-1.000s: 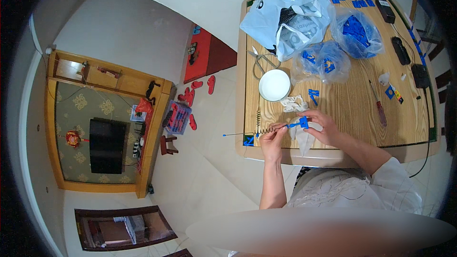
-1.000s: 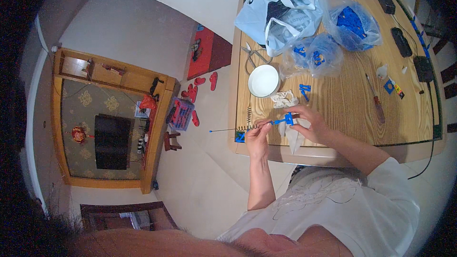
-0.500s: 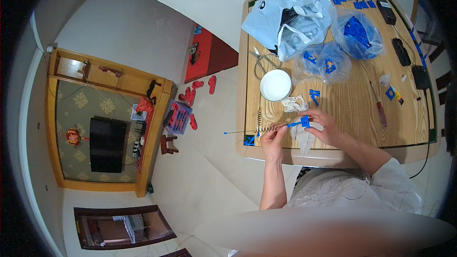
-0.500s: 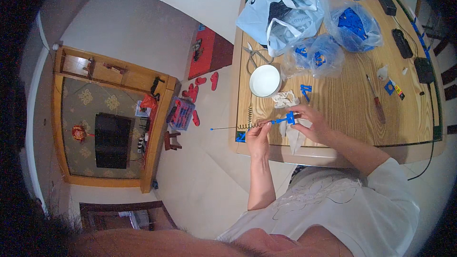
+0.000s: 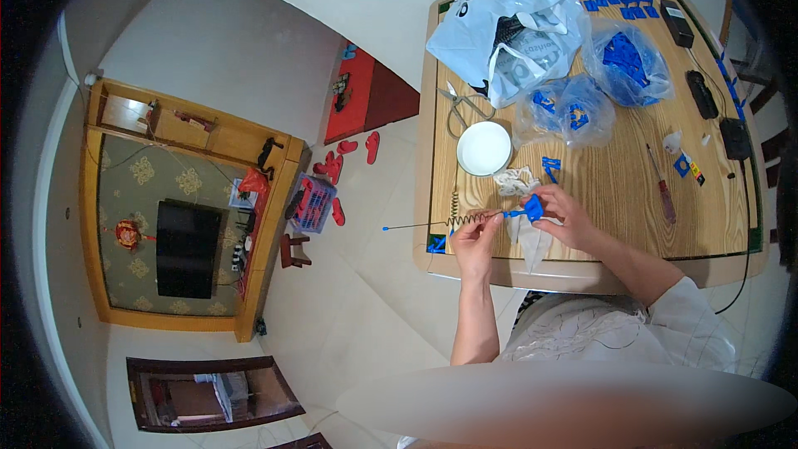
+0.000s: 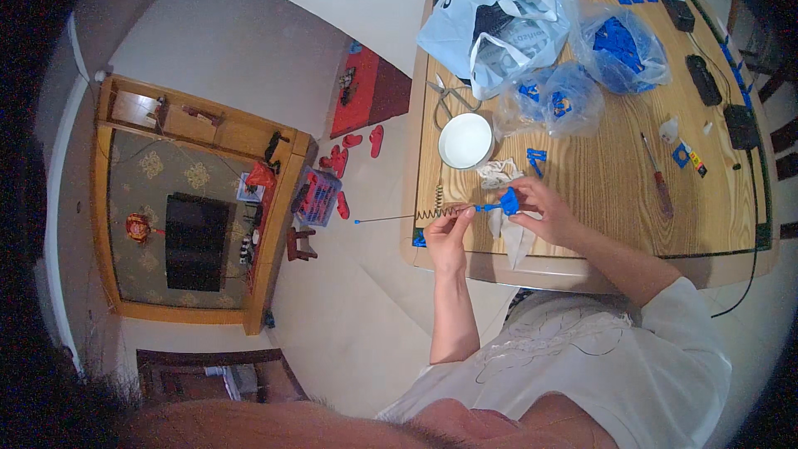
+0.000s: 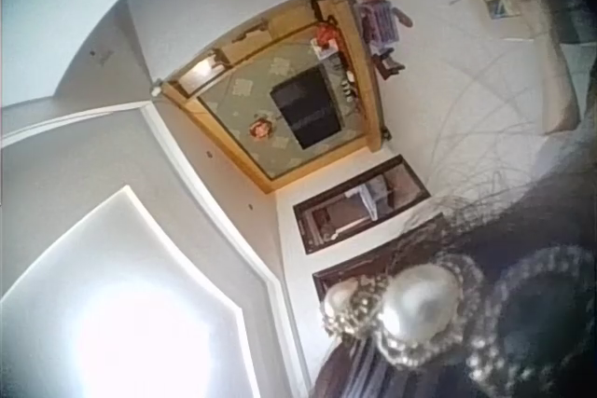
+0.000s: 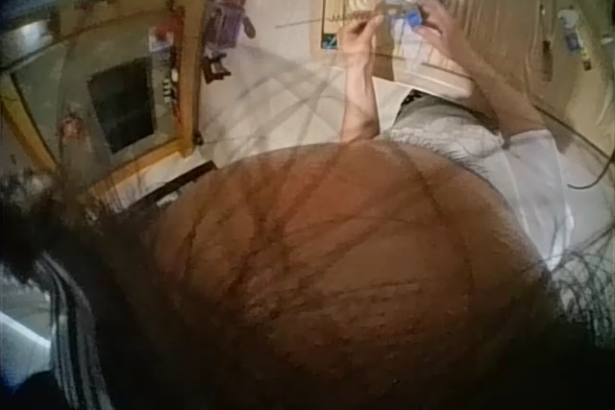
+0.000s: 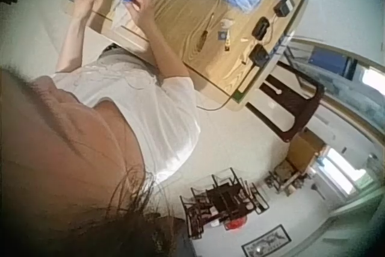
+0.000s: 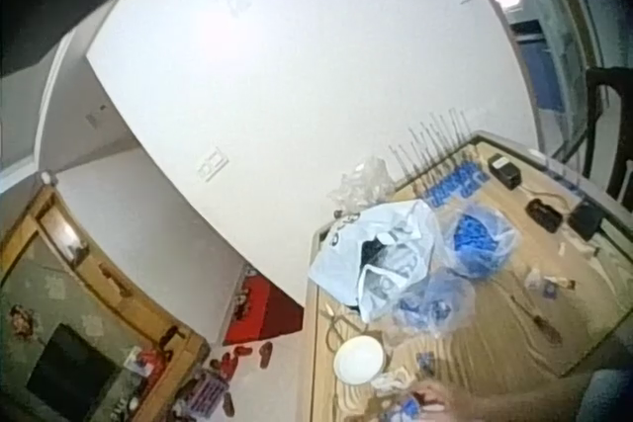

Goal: The person assembles small electrical components by hand, combining electrical wires, springs, and plastic component housing.

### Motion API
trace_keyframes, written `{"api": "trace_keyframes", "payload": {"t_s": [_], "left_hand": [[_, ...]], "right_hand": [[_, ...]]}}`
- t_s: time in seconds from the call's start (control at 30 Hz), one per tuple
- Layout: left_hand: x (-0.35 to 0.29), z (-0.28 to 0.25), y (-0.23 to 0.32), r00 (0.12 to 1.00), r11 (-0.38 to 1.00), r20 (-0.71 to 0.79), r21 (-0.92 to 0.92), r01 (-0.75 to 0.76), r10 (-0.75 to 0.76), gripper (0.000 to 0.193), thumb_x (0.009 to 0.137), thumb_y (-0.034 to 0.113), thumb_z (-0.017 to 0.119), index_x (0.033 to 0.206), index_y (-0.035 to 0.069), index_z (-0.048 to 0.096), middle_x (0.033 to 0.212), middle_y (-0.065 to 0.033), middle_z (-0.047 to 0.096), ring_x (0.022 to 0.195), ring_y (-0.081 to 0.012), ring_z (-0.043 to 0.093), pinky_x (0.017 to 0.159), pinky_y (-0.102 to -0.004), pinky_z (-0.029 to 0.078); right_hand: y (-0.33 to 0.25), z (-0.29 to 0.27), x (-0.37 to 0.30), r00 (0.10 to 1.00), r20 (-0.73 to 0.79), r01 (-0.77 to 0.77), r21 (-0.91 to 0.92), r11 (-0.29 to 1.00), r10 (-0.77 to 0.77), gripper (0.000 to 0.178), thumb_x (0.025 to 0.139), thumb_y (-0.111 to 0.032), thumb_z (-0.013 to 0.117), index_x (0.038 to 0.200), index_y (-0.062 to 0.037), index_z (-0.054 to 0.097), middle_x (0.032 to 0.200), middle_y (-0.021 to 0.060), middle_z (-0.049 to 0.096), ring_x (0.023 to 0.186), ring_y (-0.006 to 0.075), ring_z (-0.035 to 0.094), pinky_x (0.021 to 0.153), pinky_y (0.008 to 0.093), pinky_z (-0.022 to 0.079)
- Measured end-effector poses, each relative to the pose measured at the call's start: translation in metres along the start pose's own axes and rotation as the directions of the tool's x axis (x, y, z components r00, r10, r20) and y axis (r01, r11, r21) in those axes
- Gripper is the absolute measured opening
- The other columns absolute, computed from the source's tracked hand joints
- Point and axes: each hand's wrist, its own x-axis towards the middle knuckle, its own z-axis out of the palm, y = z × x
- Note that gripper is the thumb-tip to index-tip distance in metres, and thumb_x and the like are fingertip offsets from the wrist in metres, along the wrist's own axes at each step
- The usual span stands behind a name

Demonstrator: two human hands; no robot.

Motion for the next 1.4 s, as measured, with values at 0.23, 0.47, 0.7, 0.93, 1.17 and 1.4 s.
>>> {"api": "trace_keyframes", "payload": {"t_s": [0.23,0.47,0.7,0.93,1.17,1.4], "left_hand": [[0.000,0.022,0.053,0.963,0.869,0.175,0.421,-0.261,0.205,0.007,0.071,0.000,0.069,0.077,-0.001,0.066,0.073,-0.0047,0.062,0.073,-0.0102,0.054,0.071,-0.0244,0.040],[0.010,0.029,0.071,0.912,0.748,0.251,0.521,-0.410,0.325,0.009,0.071,0.007,0.071,0.075,0.001,0.066,0.071,-0.0007,0.059,0.066,-0.0075,0.047,0.060,-0.0228,0.033],[0.009,0.050,0.098,0.890,0.790,0.271,0.415,-0.452,0.367,0.011,0.072,0.008,0.070,0.069,0.000,0.063,0.064,0.0003,0.053,0.062,-0.0068,0.042,0.056,-0.0227,0.029],[0.008,0.064,0.109,0.813,0.676,0.304,0.453,-0.581,0.496,0.012,0.073,0.007,0.068,0.068,-0.001,0.061,0.066,-0.0069,0.058,0.068,-0.0171,0.054,0.063,-0.0293,0.041],[0.009,0.062,0.119,0.858,0.831,0.348,0.283,-0.479,0.377,0.015,0.075,0.011,0.067,0.069,-0.002,0.062,0.065,-0.0060,0.058,0.062,-0.0128,0.053,0.058,-0.0266,0.041],[0.017,0.056,0.114,0.858,0.845,0.407,0.292,-0.447,0.313,0.017,0.080,0.016,0.064,0.072,0.001,0.065,0.070,-0.0024,0.063,0.069,-0.0069,0.054,0.065,-0.0224,0.040]], "right_hand": [[-0.003,-0.001,-0.002,1.000,-0.019,0.022,0.104,0.994,-0.020,0.052,0.073,0.009,0.061,0.116,-0.0074,0.036,0.115,0.0094,0.052,0.108,0.0173,0.050,0.091,0.0314,0.041],[-0.022,0.002,-0.003,0.998,0.061,-0.048,0.335,0.941,0.030,0.045,0.082,-0.004,0.056,0.122,-0.0077,0.038,0.111,0.0124,0.054,0.099,0.0207,0.055,0.087,0.0348,0.042],[-0.045,-0.003,-0.009,0.960,0.276,-0.242,0.747,0.619,0.043,0.040,0.089,-0.015,0.048,0.126,-0.0065,0.035,0.108,0.0125,0.054,0.099,0.0237,0.056,0.086,0.0372,0.044],[-0.067,0.011,-0.016,0.999,-0.035,0.049,0.413,0.909,-0.038,0.038,0.091,-0.016,0.045,0.126,-0.0053,0.035,0.109,0.0144,0.054,0.095,0.0226,0.057,0.082,0.0342,0.046],[-0.075,0.014,-0.018,0.998,0.065,-0.045,0.509,0.860,0.014,0.034,0.091,-0.017,0.045,0.122,-0.0031,0.040,0.103,0.0142,0.057,0.091,0.0208,0.058,0.079,0.0330,0.048],[-0.076,0.014,-0.018,0.992,0.127,-0.073,0.519,0.852,0.008,0.031,0.090,-0.013,0.045,0.118,-0.0006,0.044,0.101,0.0138,0.058,0.090,0.0199,0.058,0.079,0.0333,0.048]]}}
